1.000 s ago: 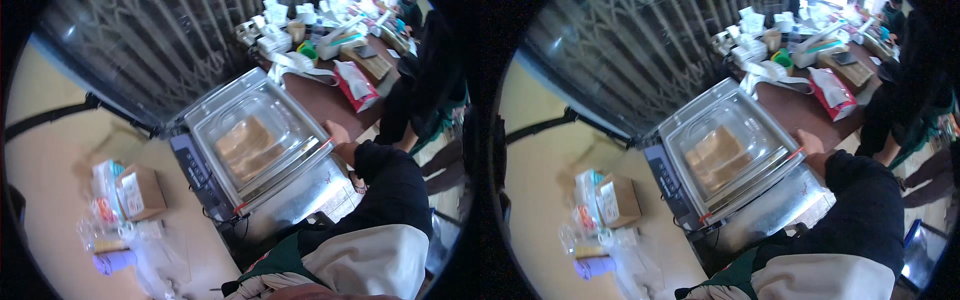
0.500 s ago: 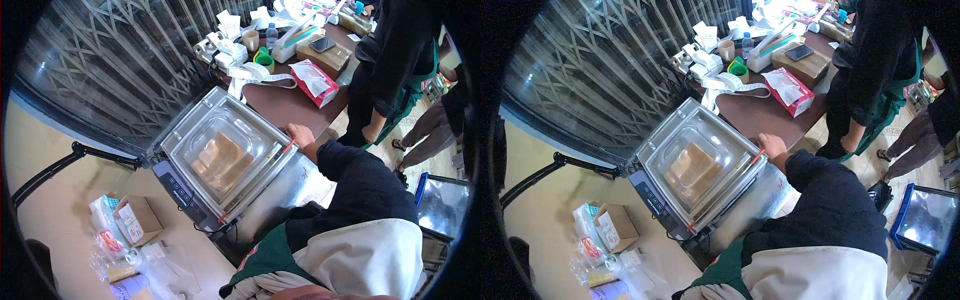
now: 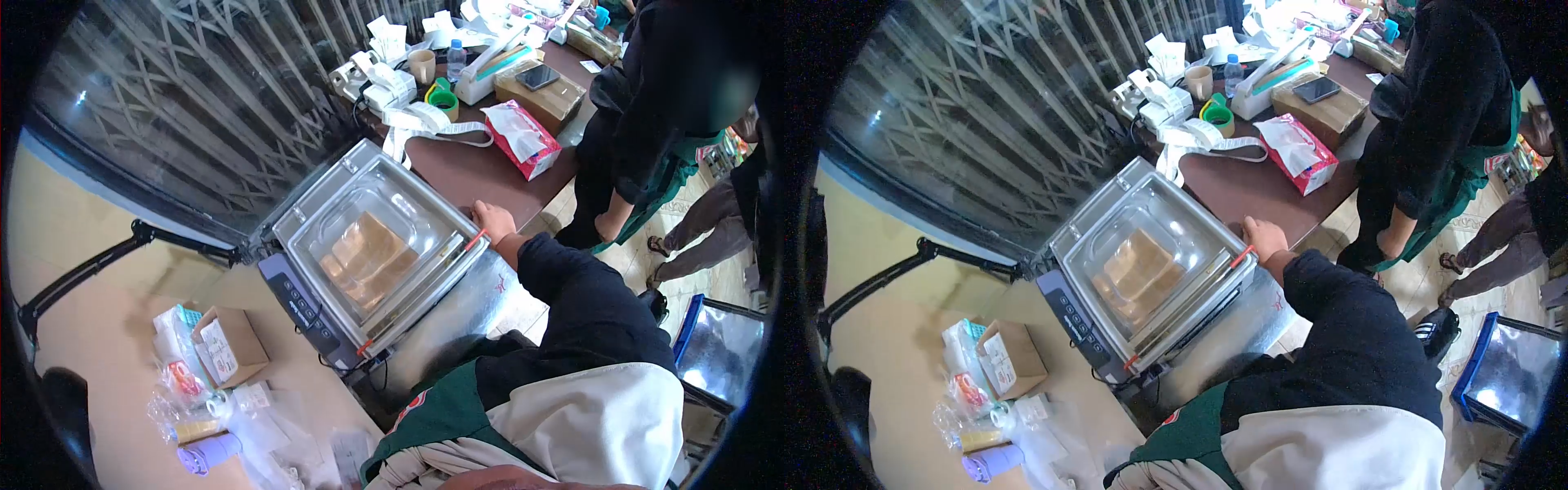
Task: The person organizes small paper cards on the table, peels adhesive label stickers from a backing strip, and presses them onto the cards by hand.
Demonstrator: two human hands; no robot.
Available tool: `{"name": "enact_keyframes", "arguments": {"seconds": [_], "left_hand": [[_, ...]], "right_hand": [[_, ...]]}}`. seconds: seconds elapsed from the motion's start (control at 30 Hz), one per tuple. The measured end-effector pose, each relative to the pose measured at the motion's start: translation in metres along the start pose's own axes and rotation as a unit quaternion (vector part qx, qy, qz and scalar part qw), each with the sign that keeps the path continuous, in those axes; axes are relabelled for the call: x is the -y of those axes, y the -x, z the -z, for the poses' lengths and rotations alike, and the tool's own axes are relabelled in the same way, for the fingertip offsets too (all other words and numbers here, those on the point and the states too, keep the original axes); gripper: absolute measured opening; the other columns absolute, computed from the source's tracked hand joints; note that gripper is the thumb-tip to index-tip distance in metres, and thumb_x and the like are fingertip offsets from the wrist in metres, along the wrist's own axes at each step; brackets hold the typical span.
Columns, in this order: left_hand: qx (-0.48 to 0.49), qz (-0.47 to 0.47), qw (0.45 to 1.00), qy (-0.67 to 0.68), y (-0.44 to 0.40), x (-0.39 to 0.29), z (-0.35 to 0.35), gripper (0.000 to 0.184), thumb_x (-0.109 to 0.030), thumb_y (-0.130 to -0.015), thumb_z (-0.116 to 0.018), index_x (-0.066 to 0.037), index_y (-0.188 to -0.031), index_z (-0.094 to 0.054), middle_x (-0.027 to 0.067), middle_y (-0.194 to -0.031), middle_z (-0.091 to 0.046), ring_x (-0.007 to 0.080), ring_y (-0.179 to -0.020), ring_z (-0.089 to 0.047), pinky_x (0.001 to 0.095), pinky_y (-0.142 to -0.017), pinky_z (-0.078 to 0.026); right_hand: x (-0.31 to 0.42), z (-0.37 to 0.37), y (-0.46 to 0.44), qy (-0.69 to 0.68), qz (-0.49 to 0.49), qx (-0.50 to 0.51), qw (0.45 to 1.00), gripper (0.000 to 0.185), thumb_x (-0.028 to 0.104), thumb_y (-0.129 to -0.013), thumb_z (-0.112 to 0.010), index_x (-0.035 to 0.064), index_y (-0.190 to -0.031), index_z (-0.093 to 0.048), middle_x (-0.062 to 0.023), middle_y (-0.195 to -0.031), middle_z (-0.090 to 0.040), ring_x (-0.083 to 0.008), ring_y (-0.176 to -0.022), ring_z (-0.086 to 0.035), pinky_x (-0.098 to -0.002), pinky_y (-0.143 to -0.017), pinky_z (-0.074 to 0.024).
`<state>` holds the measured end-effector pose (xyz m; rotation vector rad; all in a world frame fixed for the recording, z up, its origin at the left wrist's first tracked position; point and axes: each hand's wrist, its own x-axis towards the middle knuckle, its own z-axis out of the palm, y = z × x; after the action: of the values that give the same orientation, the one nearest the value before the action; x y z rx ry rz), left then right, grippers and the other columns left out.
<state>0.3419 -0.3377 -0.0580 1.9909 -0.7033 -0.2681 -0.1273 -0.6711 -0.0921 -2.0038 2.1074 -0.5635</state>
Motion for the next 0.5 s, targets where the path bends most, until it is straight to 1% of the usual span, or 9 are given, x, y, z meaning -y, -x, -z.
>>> {"name": "enact_keyframes", "arguments": {"seconds": [0.1,0.13,0.2,0.23,0.27,0.33,0.4,0.47,0.5], "left_hand": [[0.023,-0.033,0.993,0.109,0.006,0.000,0.017,0.034,-0.022,-0.083,-0.053,0.008,-0.098,-0.049,0.0192,-0.102,-0.045,0.0319,-0.097,-0.045,0.0424,-0.089,-0.035],[0.041,-0.048,0.989,0.130,0.000,-0.024,0.003,0.034,-0.022,-0.083,-0.053,0.008,-0.098,-0.049,0.0191,-0.102,-0.045,0.0318,-0.097,-0.045,0.0424,-0.089,-0.035],[0.096,-0.085,0.985,0.117,-0.019,-0.114,-0.062,0.030,-0.023,-0.085,-0.052,0.005,-0.095,-0.049,0.0134,-0.099,-0.043,0.0258,-0.093,-0.044,0.0387,-0.085,-0.037],[0.121,-0.103,0.981,0.108,-0.029,-0.153,-0.092,0.029,-0.024,-0.086,-0.051,0.004,-0.094,-0.049,0.0105,-0.097,-0.042,0.0229,-0.091,-0.044,0.0368,-0.083,-0.037],[0.204,-0.151,0.960,0.117,-0.053,-0.147,-0.123,0.024,-0.018,-0.088,-0.049,0.002,-0.099,-0.047,0.0093,-0.098,-0.041,0.0213,-0.092,-0.044,0.0385,-0.085,-0.037],[0.209,-0.414,0.886,0.005,-0.080,-0.180,-0.183,0.020,-0.008,-0.089,-0.046,0.000,-0.107,-0.042,0.0102,-0.100,-0.044,0.0194,-0.095,-0.044,0.0369,-0.085,-0.038],[0.336,-0.225,0.885,0.233,-0.080,-0.222,-0.244,0.023,0.002,-0.090,-0.041,-0.001,-0.112,-0.037,0.0112,-0.100,-0.047,0.0170,-0.096,-0.046,0.0332,-0.084,-0.039],[0.355,-0.262,0.876,0.195,-0.090,-0.251,-0.287,0.019,0.001,-0.090,-0.042,-0.002,-0.109,-0.038,0.0107,-0.099,-0.050,0.0152,-0.093,-0.048,0.0292,-0.083,-0.040],[0.357,-0.215,0.879,0.233,-0.098,-0.251,-0.311,0.018,-0.001,-0.091,-0.043,-0.002,-0.108,-0.038,0.0099,-0.098,-0.050,0.0150,-0.091,-0.049,0.0288,-0.083,-0.040]], "right_hand": [[0.001,0.003,-0.001,-0.008,-0.003,0.019,1.000,0.016,0.021,-0.084,-0.049,0.0073,-0.093,-0.051,-0.0182,-0.087,-0.062,-0.0374,-0.084,-0.060,-0.0461,-0.073,-0.0464],[0.003,0.007,0.000,-0.002,0.001,0.019,1.000,0.017,0.020,-0.084,-0.048,0.0070,-0.094,-0.051,-0.0183,-0.087,-0.062,-0.0369,-0.084,-0.060,-0.0458,-0.073,-0.0467],[-0.001,0.002,-0.003,0.000,-0.001,0.024,1.000,0.016,0.020,-0.084,-0.048,0.0070,-0.093,-0.051,-0.0179,-0.086,-0.063,-0.0363,-0.081,-0.061,-0.0460,-0.071,-0.0474],[0.000,0.000,-0.001,-0.006,0.010,-0.011,1.000,0.015,0.019,-0.084,-0.048,0.0075,-0.092,-0.052,-0.0174,-0.083,-0.063,-0.0358,-0.079,-0.061,-0.0466,-0.069,-0.0479],[0.001,0.000,0.000,-0.014,0.010,-0.005,1.000,0.015,0.019,-0.084,-0.048,0.0076,-0.092,-0.052,-0.0171,-0.083,-0.063,-0.0357,-0.078,-0.061,-0.0465,-0.069,-0.0480],[-0.001,0.002,-0.003,-0.023,0.010,0.006,1.000,0.014,0.019,-0.084,-0.048,0.0080,-0.092,-0.053,-0.0166,-0.081,-0.063,-0.0354,-0.077,-0.062,-0.0465,-0.068,-0.0481],[-0.003,0.003,-0.004,-0.024,0.016,-0.003,1.000,0.013,0.018,-0.084,-0.048,0.0086,-0.091,-0.053,-0.0157,-0.080,-0.063,-0.0346,-0.076,-0.062,-0.0456,-0.067,-0.0483],[-0.004,0.002,-0.002,-0.030,0.030,-0.011,0.999,0.013,0.018,-0.083,-0.048,0.0088,-0.090,-0.054,-0.0153,-0.080,-0.063,-0.0343,-0.075,-0.061,-0.0450,-0.066,-0.0483],[-0.006,0.001,-0.001,-0.036,0.040,-0.027,0.998,0.011,0.017,-0.082,-0.051,0.0089,-0.089,-0.054,-0.0145,-0.079,-0.063,-0.0341,-0.073,-0.061,-0.0449,-0.065,-0.0478]]}}
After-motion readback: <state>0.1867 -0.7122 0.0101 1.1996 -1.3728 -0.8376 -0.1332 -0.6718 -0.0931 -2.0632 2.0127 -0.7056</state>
